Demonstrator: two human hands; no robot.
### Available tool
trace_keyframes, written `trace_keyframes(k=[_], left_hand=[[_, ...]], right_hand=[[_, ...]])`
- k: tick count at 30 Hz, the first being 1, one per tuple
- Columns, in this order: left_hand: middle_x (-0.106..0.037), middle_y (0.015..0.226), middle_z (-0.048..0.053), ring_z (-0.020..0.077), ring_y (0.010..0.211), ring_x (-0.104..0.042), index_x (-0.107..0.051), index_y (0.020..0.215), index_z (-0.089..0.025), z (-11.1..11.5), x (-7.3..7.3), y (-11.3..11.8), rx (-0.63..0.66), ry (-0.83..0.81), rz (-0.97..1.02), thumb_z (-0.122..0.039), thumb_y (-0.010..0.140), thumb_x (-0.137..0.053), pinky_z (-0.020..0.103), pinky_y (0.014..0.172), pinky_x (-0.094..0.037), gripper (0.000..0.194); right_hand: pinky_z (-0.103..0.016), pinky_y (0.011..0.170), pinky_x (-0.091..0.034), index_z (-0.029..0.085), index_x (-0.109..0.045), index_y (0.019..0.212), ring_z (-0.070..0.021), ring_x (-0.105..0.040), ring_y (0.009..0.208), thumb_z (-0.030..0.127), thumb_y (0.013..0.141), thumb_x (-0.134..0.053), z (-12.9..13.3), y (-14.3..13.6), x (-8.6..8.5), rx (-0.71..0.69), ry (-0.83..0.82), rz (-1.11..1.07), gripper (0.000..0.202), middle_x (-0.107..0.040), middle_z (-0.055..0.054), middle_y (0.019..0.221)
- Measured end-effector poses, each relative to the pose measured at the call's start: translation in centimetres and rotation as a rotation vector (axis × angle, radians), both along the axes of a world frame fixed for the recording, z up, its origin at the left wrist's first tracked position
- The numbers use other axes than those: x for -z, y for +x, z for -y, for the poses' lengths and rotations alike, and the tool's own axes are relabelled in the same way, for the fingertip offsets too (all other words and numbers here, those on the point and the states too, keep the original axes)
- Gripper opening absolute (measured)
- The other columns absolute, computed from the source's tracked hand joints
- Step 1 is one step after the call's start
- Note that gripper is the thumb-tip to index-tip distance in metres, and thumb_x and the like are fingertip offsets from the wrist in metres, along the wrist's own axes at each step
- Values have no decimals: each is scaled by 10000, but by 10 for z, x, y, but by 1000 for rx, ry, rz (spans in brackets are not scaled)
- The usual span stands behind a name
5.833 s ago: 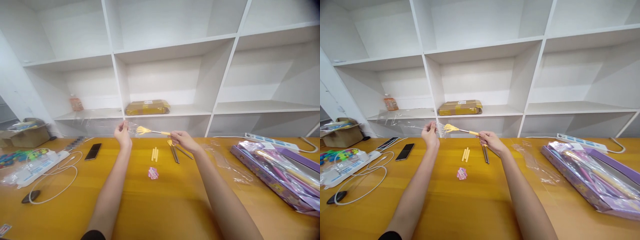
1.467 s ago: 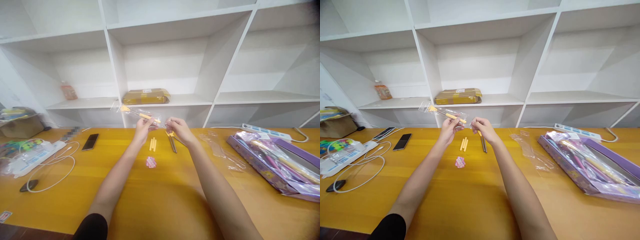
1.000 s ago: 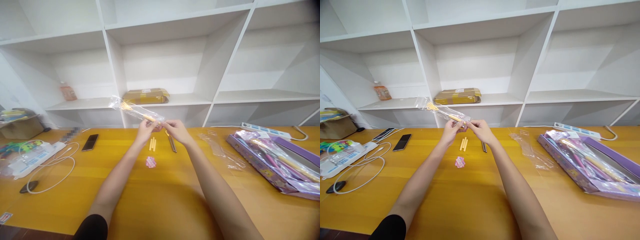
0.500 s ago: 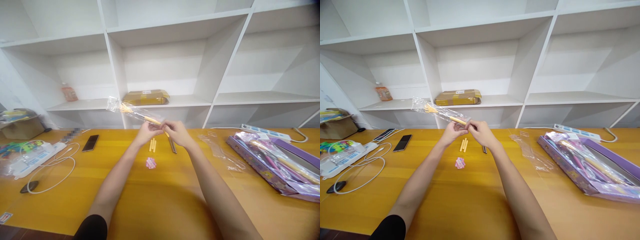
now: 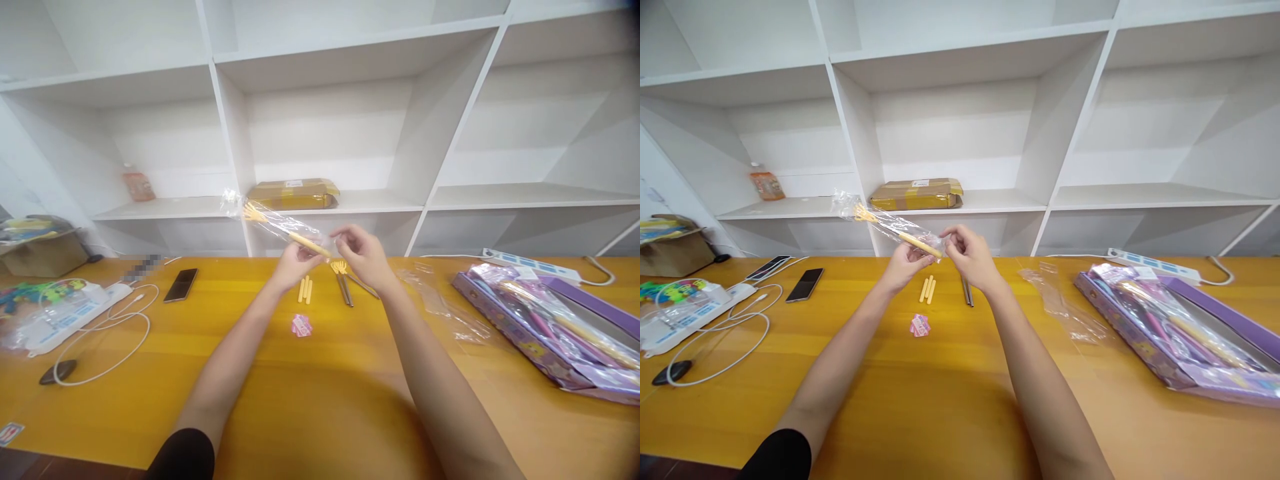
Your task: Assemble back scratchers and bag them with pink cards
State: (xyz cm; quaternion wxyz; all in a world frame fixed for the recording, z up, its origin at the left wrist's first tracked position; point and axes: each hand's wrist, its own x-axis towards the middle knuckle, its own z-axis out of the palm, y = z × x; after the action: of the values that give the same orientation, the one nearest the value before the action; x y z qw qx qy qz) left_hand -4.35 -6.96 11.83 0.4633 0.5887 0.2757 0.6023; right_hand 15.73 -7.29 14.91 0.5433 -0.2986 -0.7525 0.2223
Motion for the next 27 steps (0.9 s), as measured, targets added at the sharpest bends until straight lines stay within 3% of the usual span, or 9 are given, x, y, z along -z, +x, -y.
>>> trace_keyframes(k=[4, 6, 9, 13, 16, 27], left_hand=[[-788, 1136, 99, 276, 1131, -742, -724, 1079, -168, 4, 0, -2, 24, -3, 1, -343, 726, -989, 432, 1033, -567, 475], [-786, 1197, 111, 285, 1185, -734, -730, 1104, -171, 6, -1, -2, 39, 1, -3, -330, 736, -984, 431, 1050, -564, 475], [-781, 1239, 121, 295, 1237, -722, -736, 1123, -173, 8, -2, -1, 66, 8, -18, -338, 754, -977, 431, 1072, -560, 471], [-781, 1171, 113, 286, 1180, -735, -724, 1082, -164, 8, -3, 2, 62, 5, -37, -377, 749, -986, 422, 1043, -573, 474], [-774, 1212, 119, 275, 1181, -736, -716, 1142, -168, 8, -4, 2, 59, 29, -46, -374, 742, -992, 402, 1031, -580, 527], [-814, 1135, 116, 292, 1084, -786, -729, 1139, -178, 12, -8, -6, 30, 5, -200, -365, 730, -1000, 409, 943, -634, 526]], right_hand=[[-282, 605, -403, 240, -634, 1335, -123, -471, 643, 494, 978, -725, -3, 9, -2, -68, -75, -16, 448, -630, -9, 978], [-291, 618, -424, 230, -685, 1268, -134, -505, 675, 579, 958, -747, -4, 11, -3, -85, -96, 41, 471, -667, -35, 1021], [-297, 633, -421, 216, -735, 1097, -161, -526, 711, 656, 911, -785, -3, 10, -3, -84, -128, 117, 480, -681, -30, 900], [-289, 594, -347, 212, -710, 965, -153, -467, 660, 677, 881, -809, 0, 4, -3, -71, -158, 159, 483, -592, 19, 713], [-288, 597, -331, 207, -674, 859, -153, -475, 663, 681, 896, -783, 2, -1, -2, -59, -157, 167, 489, -598, 12, 710], [-290, 599, -420, 224, -670, 857, -178, -576, 675, 727, 828, -815, -3, -1, 2, -118, -222, 94, 524, -662, -8, 715]])
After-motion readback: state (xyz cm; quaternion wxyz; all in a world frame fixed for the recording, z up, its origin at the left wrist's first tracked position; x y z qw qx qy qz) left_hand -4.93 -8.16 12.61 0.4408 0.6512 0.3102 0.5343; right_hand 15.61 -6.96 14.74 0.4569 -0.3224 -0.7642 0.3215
